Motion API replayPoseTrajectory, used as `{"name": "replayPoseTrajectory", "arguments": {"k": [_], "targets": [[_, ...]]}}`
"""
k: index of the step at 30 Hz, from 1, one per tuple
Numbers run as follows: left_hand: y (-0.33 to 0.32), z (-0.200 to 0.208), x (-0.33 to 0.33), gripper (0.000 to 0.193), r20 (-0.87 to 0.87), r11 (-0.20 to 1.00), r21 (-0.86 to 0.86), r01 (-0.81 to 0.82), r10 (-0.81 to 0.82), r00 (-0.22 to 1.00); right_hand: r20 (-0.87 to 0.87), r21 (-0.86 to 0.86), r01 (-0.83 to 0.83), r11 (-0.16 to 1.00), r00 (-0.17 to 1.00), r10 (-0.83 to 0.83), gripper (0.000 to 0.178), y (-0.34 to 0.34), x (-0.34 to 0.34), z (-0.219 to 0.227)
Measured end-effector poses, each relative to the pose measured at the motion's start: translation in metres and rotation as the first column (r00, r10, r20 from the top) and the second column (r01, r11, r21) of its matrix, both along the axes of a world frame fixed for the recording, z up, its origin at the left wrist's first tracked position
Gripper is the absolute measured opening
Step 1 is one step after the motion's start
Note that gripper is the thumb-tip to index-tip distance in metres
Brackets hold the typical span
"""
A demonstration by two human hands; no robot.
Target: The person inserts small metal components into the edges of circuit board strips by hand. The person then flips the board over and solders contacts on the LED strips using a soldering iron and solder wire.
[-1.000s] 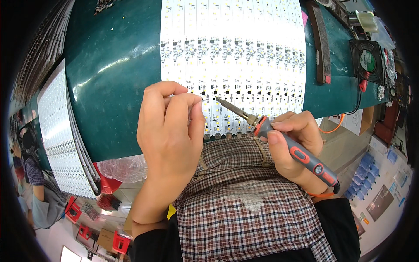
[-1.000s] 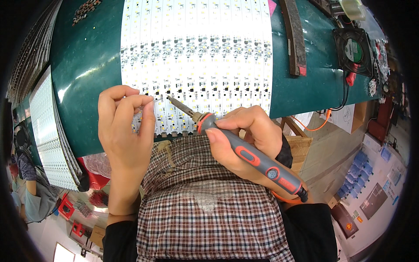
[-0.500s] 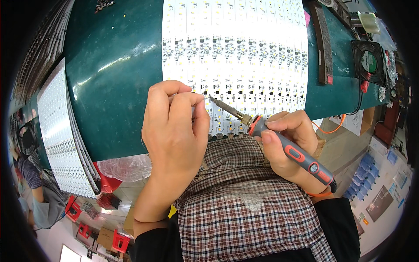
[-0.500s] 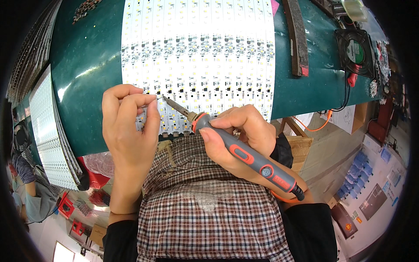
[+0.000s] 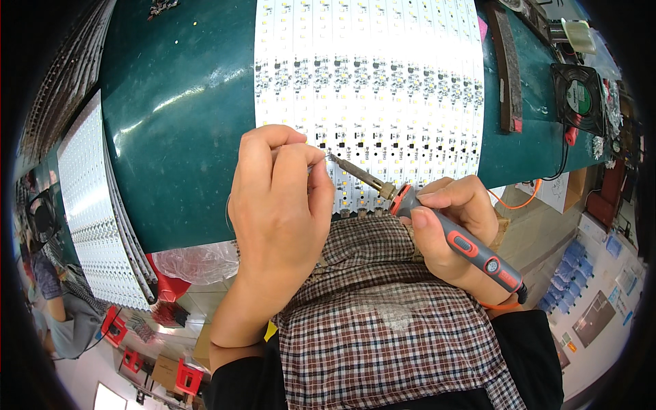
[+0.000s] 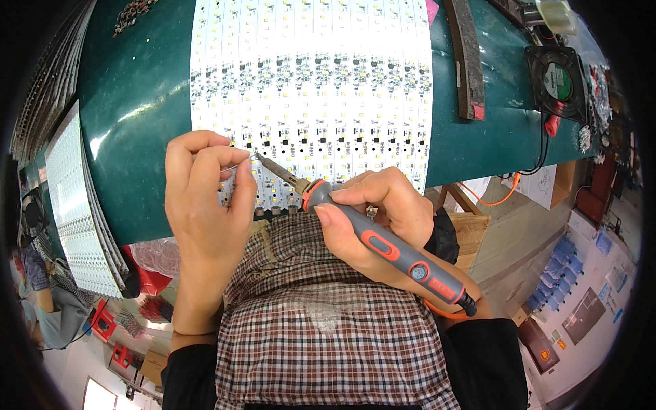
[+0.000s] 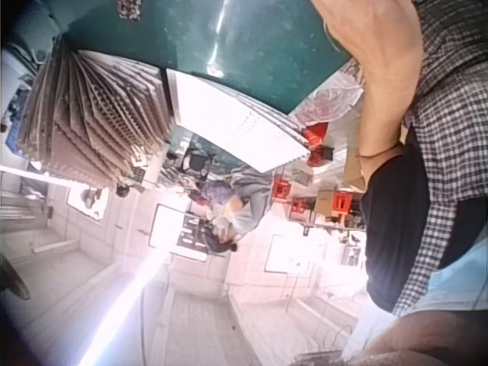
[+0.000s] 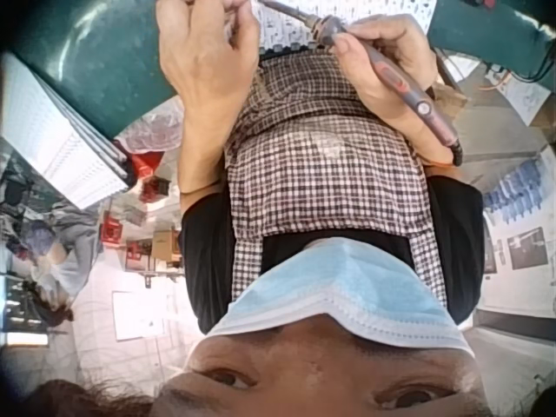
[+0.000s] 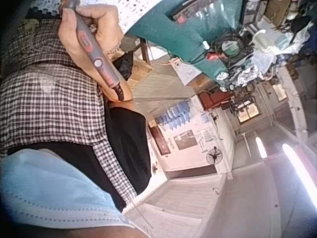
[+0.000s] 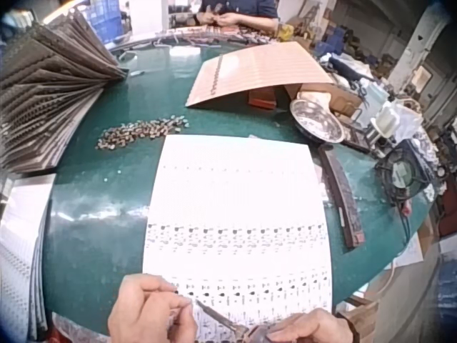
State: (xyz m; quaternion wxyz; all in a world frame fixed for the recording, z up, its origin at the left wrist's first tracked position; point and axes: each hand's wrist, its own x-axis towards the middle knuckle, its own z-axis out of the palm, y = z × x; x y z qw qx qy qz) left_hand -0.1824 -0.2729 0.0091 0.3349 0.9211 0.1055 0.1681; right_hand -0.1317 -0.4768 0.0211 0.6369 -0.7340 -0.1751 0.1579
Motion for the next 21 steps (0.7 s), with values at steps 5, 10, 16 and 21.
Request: {"name": "replayPoseTrajectory", "arguments": {"k": [5,10,16,21], "targets": [[0.0,0.006,-0.001,0.02,-0.031,0.999,-0.033,-0.013,0.012,0.999,-0.001,-0.015,-0.02,1.0,1.0,0.02,0.026,-0.001,0.003,0.004],[0.008,0.013,-0.005,0.019,-0.033,0.996,-0.055,-0.073,0.071,0.997,0.004,0.018,-0.012,1.0,1.0,0.012,0.026,-0.002,0.004,0.005],[0.011,0.007,-0.006,0.019,-0.02,0.993,0.112,-0.045,0.047,0.999,0.05,-0.009,-0.062,0.998,0.997,0.063,0.028,0.005,0.004,0.001],[0.009,0.004,-0.005,0.019,0.012,0.996,0.08,-0.05,0.049,0.999,0.011,0.02,-0.052,0.998,0.999,0.052,0.026,0.011,0.003,0.0]]}}
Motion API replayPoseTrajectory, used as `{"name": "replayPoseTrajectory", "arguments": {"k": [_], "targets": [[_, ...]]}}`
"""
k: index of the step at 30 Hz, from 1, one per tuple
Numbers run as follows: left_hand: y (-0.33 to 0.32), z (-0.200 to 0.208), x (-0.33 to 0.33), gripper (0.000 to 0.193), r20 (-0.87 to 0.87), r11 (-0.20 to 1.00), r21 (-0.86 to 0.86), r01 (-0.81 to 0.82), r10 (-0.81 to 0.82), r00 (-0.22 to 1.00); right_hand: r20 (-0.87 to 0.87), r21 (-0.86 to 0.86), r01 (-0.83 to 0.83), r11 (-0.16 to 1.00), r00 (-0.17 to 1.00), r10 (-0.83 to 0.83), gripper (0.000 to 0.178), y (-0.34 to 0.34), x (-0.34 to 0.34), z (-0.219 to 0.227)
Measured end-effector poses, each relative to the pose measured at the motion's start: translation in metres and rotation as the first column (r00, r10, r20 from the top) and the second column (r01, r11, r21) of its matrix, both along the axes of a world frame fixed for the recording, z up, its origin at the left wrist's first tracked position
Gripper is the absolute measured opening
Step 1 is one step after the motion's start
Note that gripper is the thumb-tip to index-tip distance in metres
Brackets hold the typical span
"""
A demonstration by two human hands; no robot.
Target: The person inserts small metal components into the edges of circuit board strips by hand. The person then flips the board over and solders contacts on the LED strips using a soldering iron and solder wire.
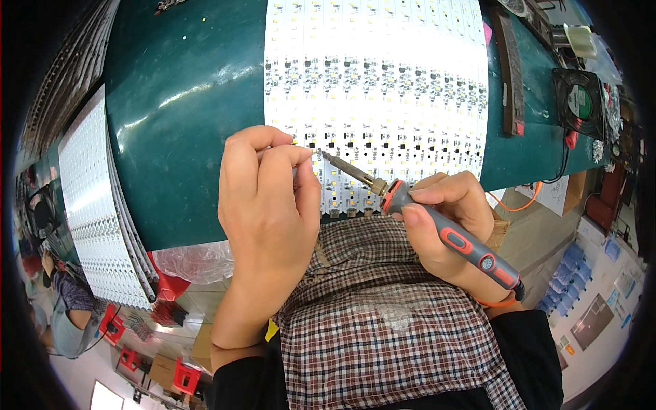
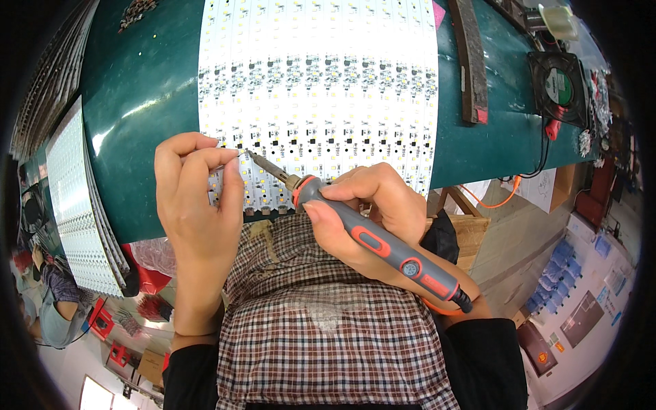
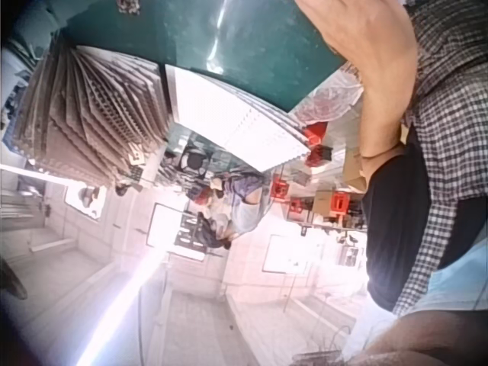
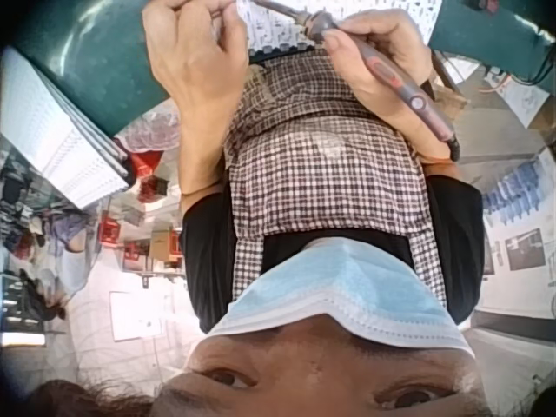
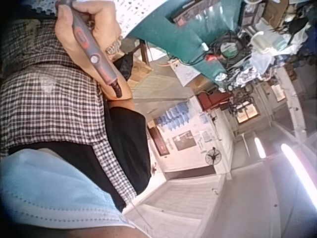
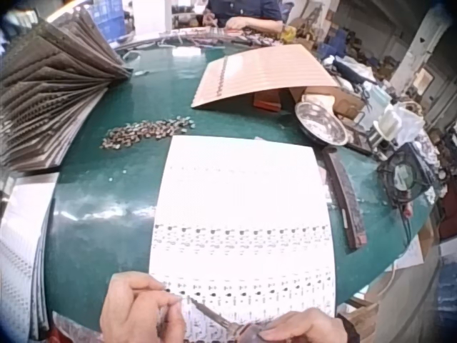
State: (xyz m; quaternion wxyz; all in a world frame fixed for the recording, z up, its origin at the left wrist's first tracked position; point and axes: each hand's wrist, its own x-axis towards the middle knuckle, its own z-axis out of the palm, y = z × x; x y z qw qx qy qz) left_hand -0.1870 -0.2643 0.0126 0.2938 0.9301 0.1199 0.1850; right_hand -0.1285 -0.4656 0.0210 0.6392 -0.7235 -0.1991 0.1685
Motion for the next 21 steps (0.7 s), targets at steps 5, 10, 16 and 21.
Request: {"name": "replayPoseTrajectory", "arguments": {"k": [5,10,16,21], "targets": [[-0.0017,0.0039,-0.0002,0.018,-0.06,1.0,-0.031,0.001,-0.003,0.998,0.046,0.01,0.001,1.0,0.999,-0.002,0.026,0.0014,-0.0001,-0.005],[-0.0028,0.0035,-0.0003,0.018,-0.11,0.994,-0.107,-0.032,0.02,0.994,0.055,0.031,0.012,0.999,0.998,-0.013,0.025,0.0015,-0.0009,-0.0085],[-0.0025,0.0012,0.0008,0.019,-0.09,0.996,-0.085,0.006,-0.014,0.996,0.068,0.013,0.017,1.0,0.998,-0.018,0.026,0.0009,-0.0016,-0.005],[-0.0029,0.0007,0.0006,0.02,-0.088,0.997,-0.078,0.015,-0.022,0.996,0.056,-0.006,0.003,1.0,0.998,-0.002,0.025,-0.0011,-0.0013,-0.0046]]}}
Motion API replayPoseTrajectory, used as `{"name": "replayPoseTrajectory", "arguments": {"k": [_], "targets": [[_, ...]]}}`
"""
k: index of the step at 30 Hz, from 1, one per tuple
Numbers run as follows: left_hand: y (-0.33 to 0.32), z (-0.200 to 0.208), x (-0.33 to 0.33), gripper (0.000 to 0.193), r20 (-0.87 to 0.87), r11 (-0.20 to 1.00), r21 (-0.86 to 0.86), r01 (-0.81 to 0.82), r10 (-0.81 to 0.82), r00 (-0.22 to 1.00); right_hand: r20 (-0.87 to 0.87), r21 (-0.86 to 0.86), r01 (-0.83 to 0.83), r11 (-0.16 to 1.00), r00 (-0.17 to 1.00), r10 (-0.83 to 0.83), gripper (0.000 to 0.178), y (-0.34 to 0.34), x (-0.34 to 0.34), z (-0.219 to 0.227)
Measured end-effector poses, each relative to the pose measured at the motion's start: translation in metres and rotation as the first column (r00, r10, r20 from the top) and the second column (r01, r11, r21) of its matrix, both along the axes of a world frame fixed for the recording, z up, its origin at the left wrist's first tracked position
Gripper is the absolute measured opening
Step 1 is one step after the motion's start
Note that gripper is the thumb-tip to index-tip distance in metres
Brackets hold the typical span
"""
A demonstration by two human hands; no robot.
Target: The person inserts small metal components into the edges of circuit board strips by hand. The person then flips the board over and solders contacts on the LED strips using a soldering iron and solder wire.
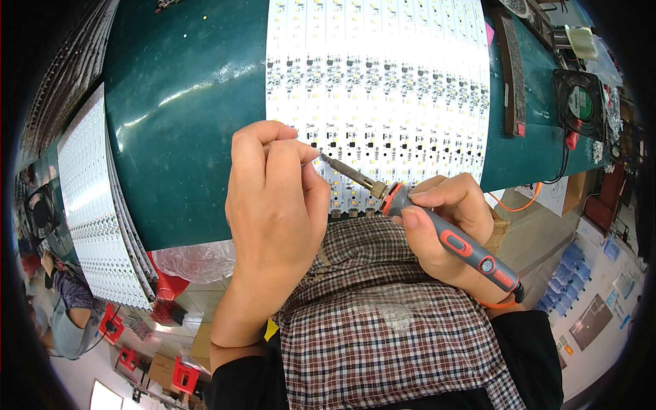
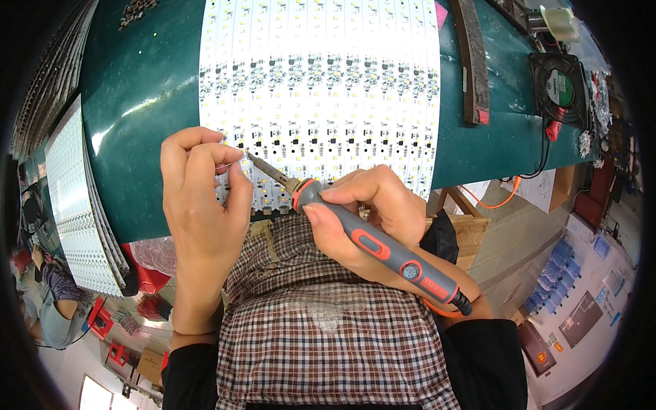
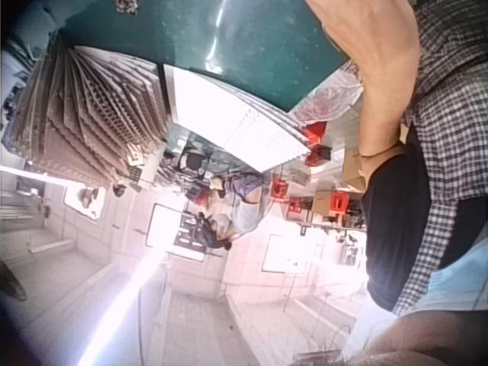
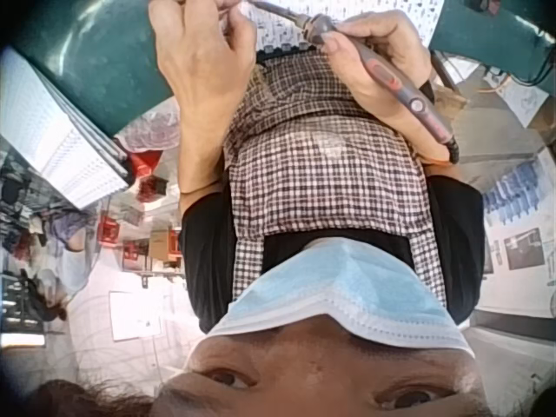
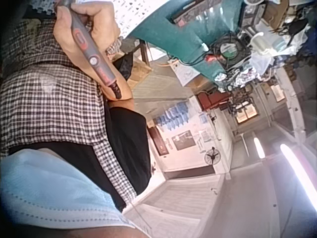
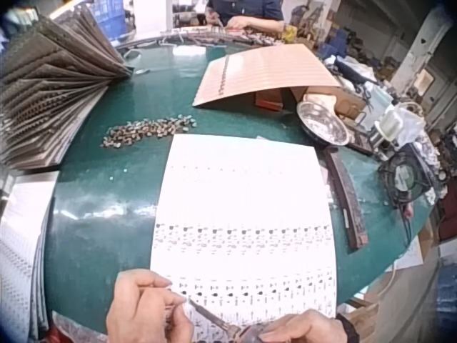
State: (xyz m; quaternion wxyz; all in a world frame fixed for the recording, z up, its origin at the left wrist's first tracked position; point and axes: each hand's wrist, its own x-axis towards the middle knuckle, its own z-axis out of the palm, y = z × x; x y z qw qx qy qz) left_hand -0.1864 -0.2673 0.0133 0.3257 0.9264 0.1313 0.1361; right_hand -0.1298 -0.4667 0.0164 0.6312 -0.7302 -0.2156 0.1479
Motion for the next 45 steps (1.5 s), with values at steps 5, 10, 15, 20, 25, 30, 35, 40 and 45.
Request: {"name": "replayPoseTrajectory", "arguments": {"k": [5,10,15,20,25,30,35,40,45], "targets": [[0.0,0.001,0.0,0.024,0.009,1.0,-0.028,-0.005,0.005,1.0,-0.044,-0.004,0.003,1.0,0.999,-0.003,0.025,0.001,-0.001,0.003],[0.009,0.011,-0.005,0.025,-0.014,1.0,-0.025,0.002,-0.002,1.0,-0.074,-0.012,-0.017,1.0,0.997,0.016,0.025,-0.001,0.001,0.006],[0.027,0.029,-0.011,0.018,0.105,0.998,-0.014,-0.059,0.06,0.993,-0.012,-0.024,0.032,0.999,0.999,-0.032,0.024,-0.01,0.011,0.015],[0.09,0.066,-0.011,0.014,0.382,0.89,0.374,-0.261,0.108,0.918,0.115,-0.008,-0.017,1.0,0.993,0.018,0.027,-0.014,0.031,0.034],[0.096,0.077,0.001,0.013,0.315,0.922,0.369,-0.113,-0.01,0.949,0.137,-0.009,-0.012,1.0,0.99,0.014,0.028,0.001,0.027,0.037],[0.045,0.036,-0.002,0.012,-0.023,0.998,-0.021,-0.058,0.057,0.998,0.112,-0.049,-0.068,0.996,0.991,0.073,0.027,-0.001,0.016,0.022],[0.023,0.013,-0.008,0.011,0.014,0.993,-0.094,-0.066,0.068,0.998,0.018,-0.025,-0.035,0.999,0.999,0.035,0.025,0.007,0.006,0.016],[0.016,0.005,-0.008,0.013,0.018,0.997,-0.043,-0.063,0.064,0.998,-0.021,-0.041,-0.006,0.999,1.0,0.005,0.025,0.009,0.002,0.011],[0.014,0.0,-0.007,0.017,0.042,0.996,-0.062,-0.064,0.067,0.997,-0.03,-0.039,0.036,0.999,0.999,-0.037,0.025,0.013,0.001,0.009]]}}
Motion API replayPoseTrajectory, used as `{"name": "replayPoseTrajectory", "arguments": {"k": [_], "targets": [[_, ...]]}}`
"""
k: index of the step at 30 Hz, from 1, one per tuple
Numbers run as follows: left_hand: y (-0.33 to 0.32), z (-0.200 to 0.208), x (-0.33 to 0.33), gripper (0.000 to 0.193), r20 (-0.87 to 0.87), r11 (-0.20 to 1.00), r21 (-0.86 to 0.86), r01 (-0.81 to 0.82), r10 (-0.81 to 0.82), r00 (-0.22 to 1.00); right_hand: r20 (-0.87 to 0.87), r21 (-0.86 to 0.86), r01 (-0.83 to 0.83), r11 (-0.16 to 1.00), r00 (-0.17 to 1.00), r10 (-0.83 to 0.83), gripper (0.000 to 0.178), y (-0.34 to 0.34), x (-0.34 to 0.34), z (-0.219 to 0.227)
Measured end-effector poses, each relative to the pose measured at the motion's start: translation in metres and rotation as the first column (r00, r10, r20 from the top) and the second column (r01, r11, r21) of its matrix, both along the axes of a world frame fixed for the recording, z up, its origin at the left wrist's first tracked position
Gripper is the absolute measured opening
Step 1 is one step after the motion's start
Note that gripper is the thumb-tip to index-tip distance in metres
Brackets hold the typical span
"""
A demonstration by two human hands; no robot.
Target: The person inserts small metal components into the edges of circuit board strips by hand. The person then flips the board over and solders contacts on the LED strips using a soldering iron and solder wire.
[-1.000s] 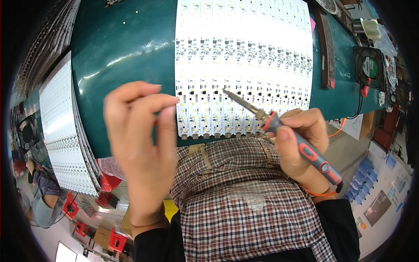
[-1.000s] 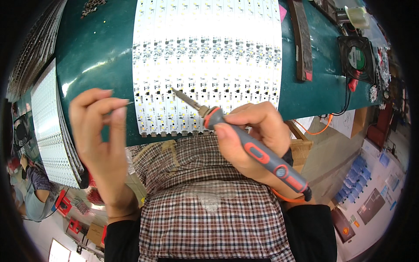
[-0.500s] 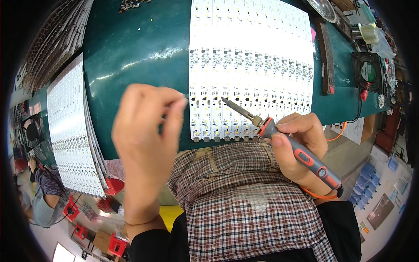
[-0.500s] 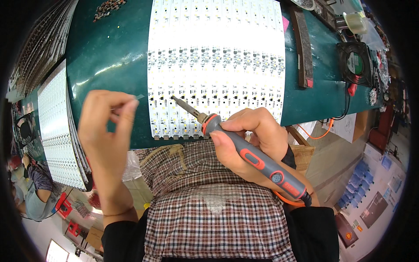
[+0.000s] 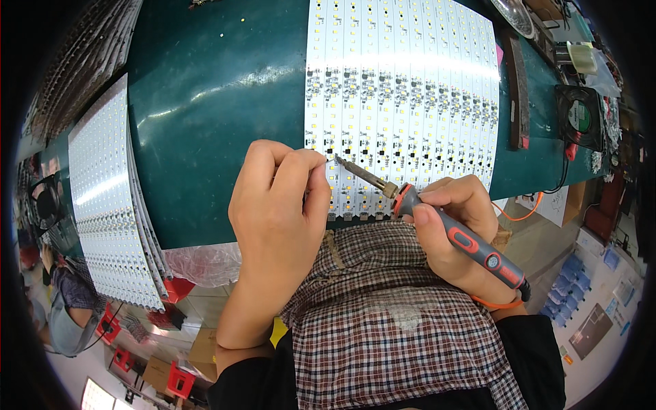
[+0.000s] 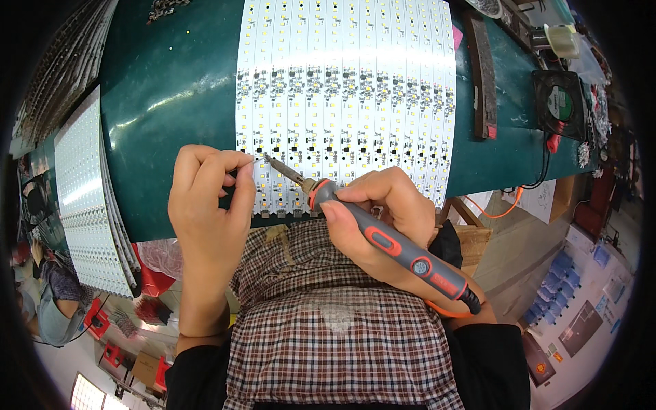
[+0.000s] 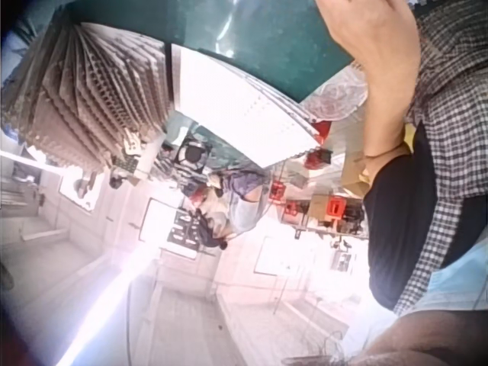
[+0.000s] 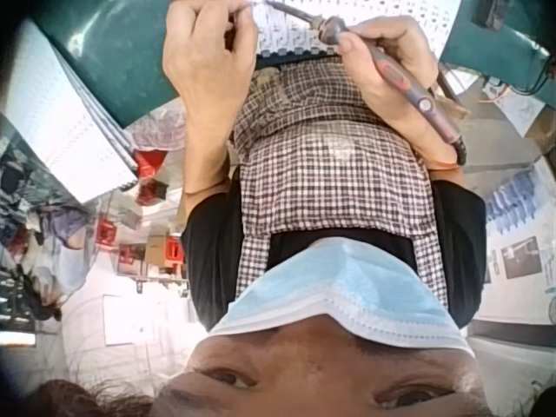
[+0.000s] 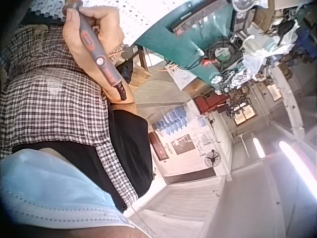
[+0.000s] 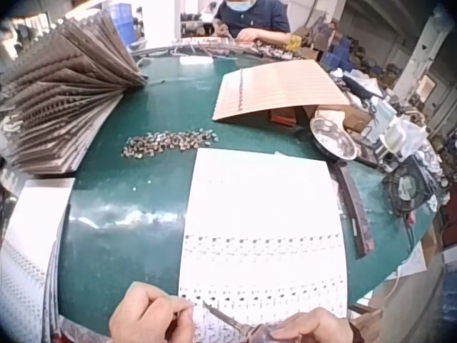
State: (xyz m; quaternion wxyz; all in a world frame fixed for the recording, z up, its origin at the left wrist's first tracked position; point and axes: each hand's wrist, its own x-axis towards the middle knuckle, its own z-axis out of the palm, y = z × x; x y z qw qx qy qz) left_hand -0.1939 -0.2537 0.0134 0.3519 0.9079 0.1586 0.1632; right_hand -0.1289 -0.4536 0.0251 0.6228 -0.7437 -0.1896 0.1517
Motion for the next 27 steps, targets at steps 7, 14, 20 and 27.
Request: {"name": "replayPoseTrajectory", "arguments": {"k": [7,14,20,27], "targets": [[-0.0025,-0.0009,0.001,0.018,-0.012,1.0,0.0,0.012,-0.012,1.0,-0.038,0.012,0.014,1.0,0.999,-0.013,0.024,-0.0018,-0.0014,-0.0026],[-0.0031,-0.0014,0.0025,0.018,-0.022,0.999,-0.025,0.022,-0.022,0.999,-0.049,0.005,0.018,1.0,0.999,-0.017,0.025,-0.0041,-0.0029,-0.0039],[-0.0022,0.0,0.0038,0.017,-0.028,0.999,-0.029,0.042,-0.043,0.999,-0.073,-0.001,0.01,1.0,0.997,-0.011,0.025,-0.0042,-0.0032,-0.0015],[-0.0031,0.0006,0.0043,0.017,-0.049,0.997,-0.054,0.055,-0.058,0.997,-0.068,-0.015,-0.003,1.0,0.998,0.002,0.025,-0.0068,-0.0031,-0.0027]]}}
